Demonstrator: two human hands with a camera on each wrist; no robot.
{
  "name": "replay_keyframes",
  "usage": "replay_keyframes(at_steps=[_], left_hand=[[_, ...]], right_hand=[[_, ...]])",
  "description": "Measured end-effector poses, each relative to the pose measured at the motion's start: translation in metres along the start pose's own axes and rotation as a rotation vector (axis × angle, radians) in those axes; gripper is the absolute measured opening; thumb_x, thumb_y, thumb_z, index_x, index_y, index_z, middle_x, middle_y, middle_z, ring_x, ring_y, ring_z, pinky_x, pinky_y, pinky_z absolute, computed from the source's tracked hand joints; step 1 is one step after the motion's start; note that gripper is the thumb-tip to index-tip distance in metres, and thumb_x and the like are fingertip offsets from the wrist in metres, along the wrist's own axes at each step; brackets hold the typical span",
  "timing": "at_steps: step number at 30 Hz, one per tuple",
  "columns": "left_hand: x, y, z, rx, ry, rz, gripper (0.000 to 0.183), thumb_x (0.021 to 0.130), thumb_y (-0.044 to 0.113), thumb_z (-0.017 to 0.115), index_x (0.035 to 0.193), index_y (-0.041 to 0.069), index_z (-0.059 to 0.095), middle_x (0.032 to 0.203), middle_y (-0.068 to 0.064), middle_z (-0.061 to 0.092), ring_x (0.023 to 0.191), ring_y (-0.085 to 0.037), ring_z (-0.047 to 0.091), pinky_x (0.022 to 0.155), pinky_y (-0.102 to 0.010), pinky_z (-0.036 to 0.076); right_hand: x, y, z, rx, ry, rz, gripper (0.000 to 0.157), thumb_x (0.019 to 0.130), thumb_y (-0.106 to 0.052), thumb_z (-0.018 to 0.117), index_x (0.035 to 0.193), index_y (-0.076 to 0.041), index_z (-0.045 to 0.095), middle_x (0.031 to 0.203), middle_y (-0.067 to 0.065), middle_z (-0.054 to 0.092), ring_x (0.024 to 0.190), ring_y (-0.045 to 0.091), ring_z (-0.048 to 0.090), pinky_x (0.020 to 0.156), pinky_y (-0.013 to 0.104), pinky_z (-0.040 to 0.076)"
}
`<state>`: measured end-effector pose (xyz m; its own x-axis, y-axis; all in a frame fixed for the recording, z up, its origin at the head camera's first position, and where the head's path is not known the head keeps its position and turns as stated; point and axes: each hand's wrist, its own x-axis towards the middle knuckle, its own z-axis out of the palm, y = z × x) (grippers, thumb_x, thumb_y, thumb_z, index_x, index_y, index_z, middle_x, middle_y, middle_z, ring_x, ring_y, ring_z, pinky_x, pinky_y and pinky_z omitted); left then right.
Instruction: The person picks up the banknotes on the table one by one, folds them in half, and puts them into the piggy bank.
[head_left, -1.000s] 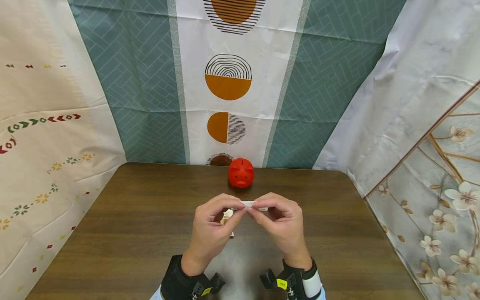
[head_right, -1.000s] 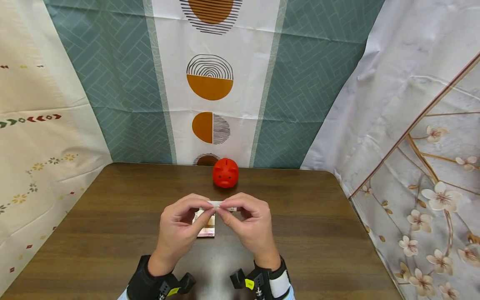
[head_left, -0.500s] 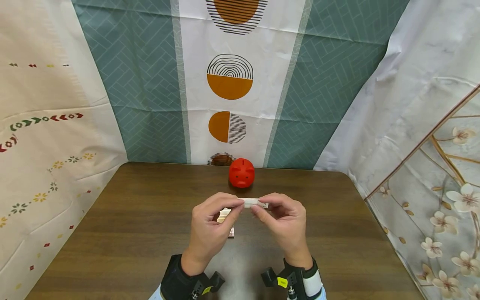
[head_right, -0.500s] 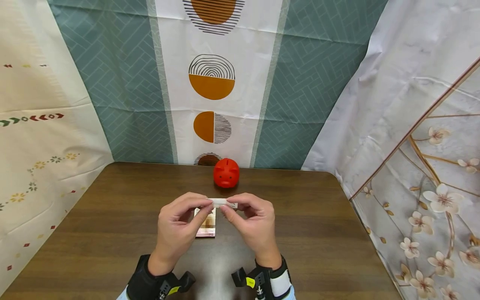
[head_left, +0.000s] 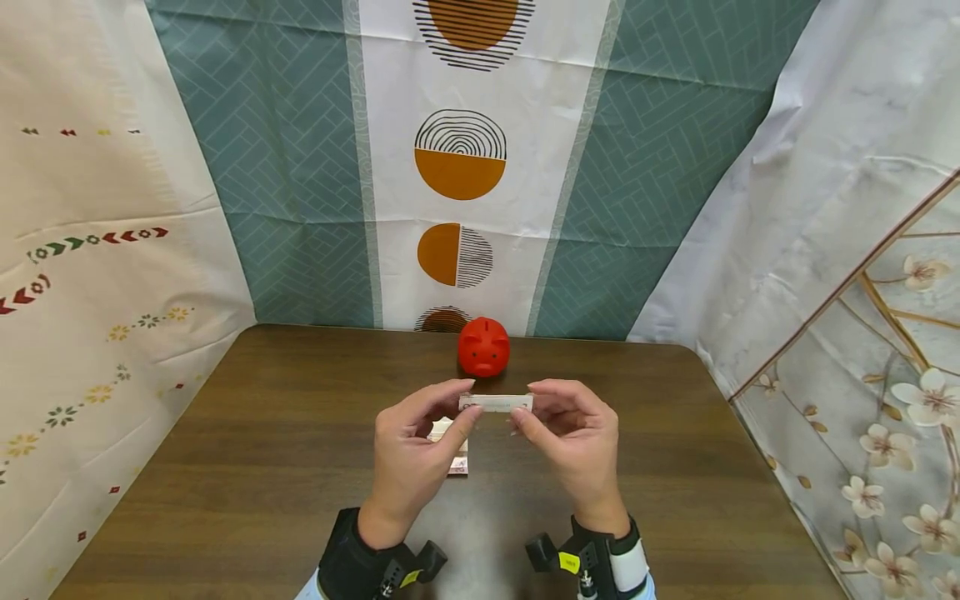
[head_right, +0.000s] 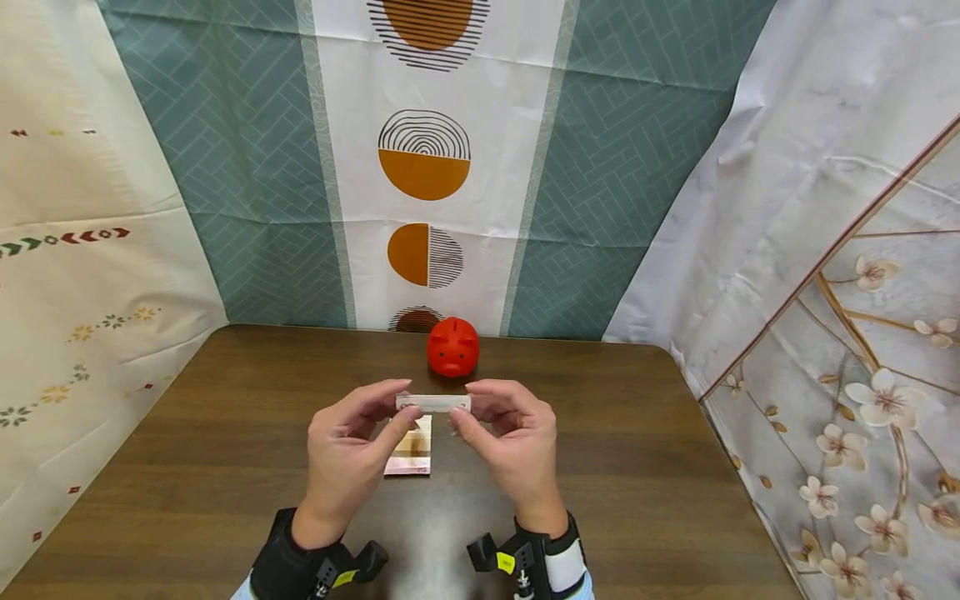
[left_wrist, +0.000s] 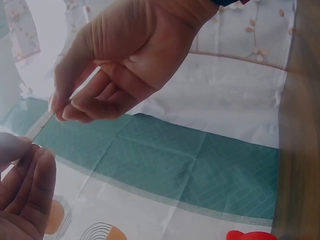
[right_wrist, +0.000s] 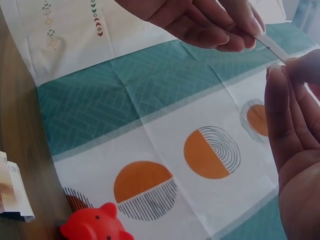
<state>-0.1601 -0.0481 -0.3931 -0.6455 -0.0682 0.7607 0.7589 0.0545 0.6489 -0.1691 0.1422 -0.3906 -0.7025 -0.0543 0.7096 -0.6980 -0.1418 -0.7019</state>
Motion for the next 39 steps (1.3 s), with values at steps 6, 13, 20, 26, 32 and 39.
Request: replay_keyframes(at_steps=[6, 13, 20, 26, 32, 39], left_hand=[[-0.0004, 0.0006, -0.0012, 0.045, 0.004, -0.043, 0.043, 0.081, -0.007, 0.081, 0.121, 0.002, 0.07, 0.086, -0.014, 0.075, 0.07, -0.012, 0.068, 0.069, -0.023, 0.061], [0.0006, 0.0004, -0.0005, -0.015, 0.005, -0.012, 0.049, 0.08, -0.017, 0.076, 0.125, -0.002, 0.066, 0.088, -0.021, 0.075, 0.075, -0.011, 0.073, 0.075, -0.024, 0.061], [0.0007, 0.0013, -0.0022, 0.004, 0.001, -0.017, 0.041, 0.081, -0.012, 0.078, 0.119, -0.003, 0.067, 0.082, -0.019, 0.074, 0.069, -0.014, 0.072, 0.07, -0.021, 0.06], [0.004, -0.0008, -0.0052, -0.108, -0.07, -0.029, 0.029, 0.083, -0.015, 0.074, 0.11, -0.006, 0.072, 0.082, -0.016, 0.07, 0.071, -0.016, 0.069, 0.072, -0.024, 0.061], [0.0046, 0.0007, -0.0083, -0.276, -0.124, -0.046, 0.02, 0.084, -0.016, 0.072, 0.099, -0.003, 0.073, 0.088, -0.013, 0.069, 0.08, -0.017, 0.064, 0.072, -0.023, 0.06], [0.0019, 0.0044, -0.0064, -0.189, -0.11, -0.184, 0.02, 0.087, -0.008, 0.074, 0.106, -0.002, 0.07, 0.086, -0.015, 0.068, 0.071, -0.013, 0.065, 0.066, -0.025, 0.06]], right_hand=[[-0.0004, -0.0011, -0.0014, -0.043, 0.003, 0.047, 0.033, 0.082, 0.019, 0.072, 0.113, 0.009, 0.066, 0.087, -0.001, 0.077, 0.069, 0.015, 0.073, 0.064, 0.032, 0.062], [-0.0005, -0.0016, -0.0046, 0.036, 0.012, 0.092, 0.029, 0.084, 0.018, 0.07, 0.113, 0.012, 0.068, 0.091, 0.0, 0.079, 0.072, 0.017, 0.077, 0.068, 0.036, 0.063], [0.0003, -0.0001, -0.0068, 0.092, -0.031, 0.072, 0.021, 0.088, 0.018, 0.067, 0.108, 0.014, 0.068, 0.094, 0.003, 0.079, 0.074, 0.018, 0.077, 0.07, 0.039, 0.063], [0.0012, 0.0002, -0.0062, 0.163, -0.069, 0.045, 0.021, 0.091, 0.017, 0.063, 0.107, 0.006, 0.071, 0.091, 0.003, 0.079, 0.072, 0.017, 0.076, 0.066, 0.038, 0.063], [0.001, -0.0009, -0.0058, 0.184, -0.062, 0.03, 0.016, 0.09, 0.01, 0.07, 0.101, -0.001, 0.076, 0.096, 0.001, 0.078, 0.078, 0.014, 0.074, 0.07, 0.028, 0.062], [-0.0001, -0.003, -0.0018, 0.089, -0.013, -0.01, 0.028, 0.082, 0.02, 0.071, 0.106, 0.005, 0.072, 0.094, 0.002, 0.077, 0.071, 0.015, 0.072, 0.065, 0.025, 0.061]])
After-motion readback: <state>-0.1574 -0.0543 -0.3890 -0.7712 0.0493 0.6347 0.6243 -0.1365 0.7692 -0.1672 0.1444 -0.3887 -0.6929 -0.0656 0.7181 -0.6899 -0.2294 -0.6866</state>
